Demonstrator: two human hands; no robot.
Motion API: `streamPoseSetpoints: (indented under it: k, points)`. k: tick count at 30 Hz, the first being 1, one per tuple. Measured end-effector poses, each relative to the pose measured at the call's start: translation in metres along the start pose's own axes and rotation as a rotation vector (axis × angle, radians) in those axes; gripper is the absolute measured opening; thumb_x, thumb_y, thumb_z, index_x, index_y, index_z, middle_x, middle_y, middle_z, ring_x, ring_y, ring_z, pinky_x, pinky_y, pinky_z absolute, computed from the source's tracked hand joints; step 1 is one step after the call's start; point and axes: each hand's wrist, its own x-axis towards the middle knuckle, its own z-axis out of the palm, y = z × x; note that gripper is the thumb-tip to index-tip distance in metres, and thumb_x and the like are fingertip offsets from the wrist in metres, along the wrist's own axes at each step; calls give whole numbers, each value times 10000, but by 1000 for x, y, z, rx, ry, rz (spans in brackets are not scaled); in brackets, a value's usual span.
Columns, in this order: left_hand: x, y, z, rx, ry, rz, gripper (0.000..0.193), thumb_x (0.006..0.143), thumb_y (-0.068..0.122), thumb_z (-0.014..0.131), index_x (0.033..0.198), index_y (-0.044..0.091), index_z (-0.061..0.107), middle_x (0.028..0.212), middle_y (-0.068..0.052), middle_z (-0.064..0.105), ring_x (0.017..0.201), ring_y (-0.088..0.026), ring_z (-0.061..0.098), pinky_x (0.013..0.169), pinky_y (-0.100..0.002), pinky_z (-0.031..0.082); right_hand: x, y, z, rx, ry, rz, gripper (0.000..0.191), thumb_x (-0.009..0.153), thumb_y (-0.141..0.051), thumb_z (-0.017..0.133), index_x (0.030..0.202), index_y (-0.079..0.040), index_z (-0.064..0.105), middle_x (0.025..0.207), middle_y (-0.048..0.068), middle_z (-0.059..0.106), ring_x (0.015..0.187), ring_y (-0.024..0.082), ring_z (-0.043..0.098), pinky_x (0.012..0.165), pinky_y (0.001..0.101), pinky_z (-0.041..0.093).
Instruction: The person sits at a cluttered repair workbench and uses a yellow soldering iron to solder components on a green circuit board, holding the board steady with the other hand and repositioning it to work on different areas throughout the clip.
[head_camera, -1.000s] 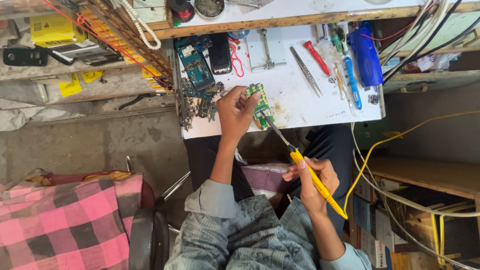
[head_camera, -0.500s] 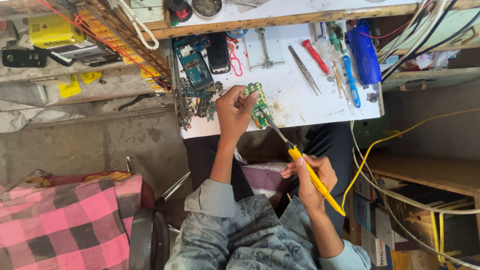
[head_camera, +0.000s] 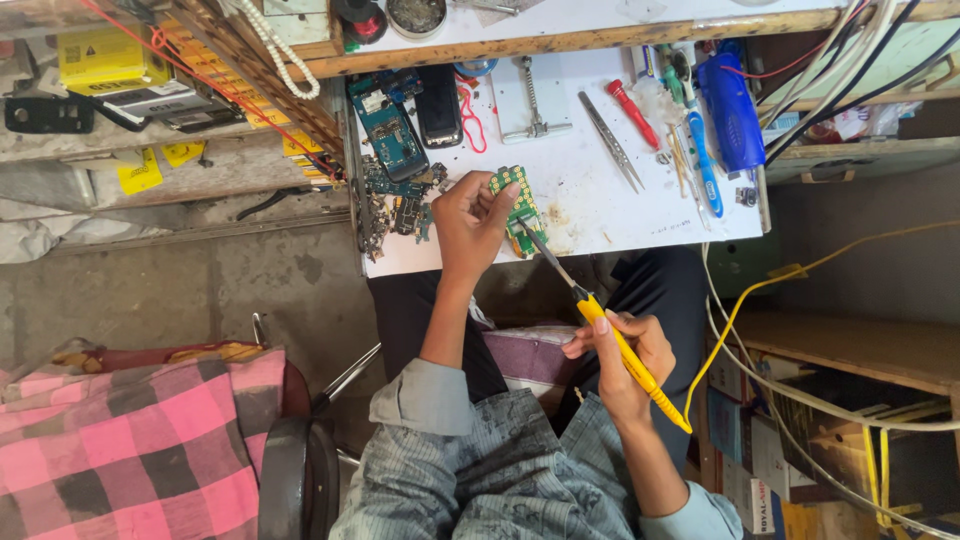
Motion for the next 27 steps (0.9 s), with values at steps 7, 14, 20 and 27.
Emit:
streamPoseSetpoints:
  k: [7, 14, 20, 27]
  points:
    - [0, -1, 0, -1, 4, 3, 192, 932, 138, 798, 915, -17, 687, 640, 28, 574, 581, 8, 459, 514, -202, 346, -3, -2, -1, 0, 15, 41, 145, 1030, -13, 594, 973, 53, 478, 824, 243, 709, 649, 255, 741, 590, 355, 635]
    - [0, 0, -1, -14, 8, -4, 197, 929, 138, 800, 901, -15, 679, 636, 33, 572, 576, 13, 453, 509, -200, 338, -2, -2, 1, 14, 9, 22, 140, 1031, -9, 592, 977, 51, 478, 840, 237, 708, 649, 250, 735, 591, 356, 638]
    - [-1, 0, 0, 32, 6, -11, 203, 920, 130, 807, 891, -19, 672, 621, 31, 564, 566, 11, 441, 504, -205, 327, -2, -2, 0, -9, 3, -1, 133, 1034, -1, 589, 974, 54, 484, 837, 241, 712, 651, 253, 734, 594, 355, 635]
    - [1, 2, 0, 10, 14, 5, 179, 920, 124, 802, 904, -15, 690, 641, 37, 567, 575, 13, 454, 508, -203, 345, -1, -2, -1, 17, -8, 12, 135, 1029, -7, 587, 972, 55, 482, 831, 237, 709, 643, 246, 737, 579, 349, 636]
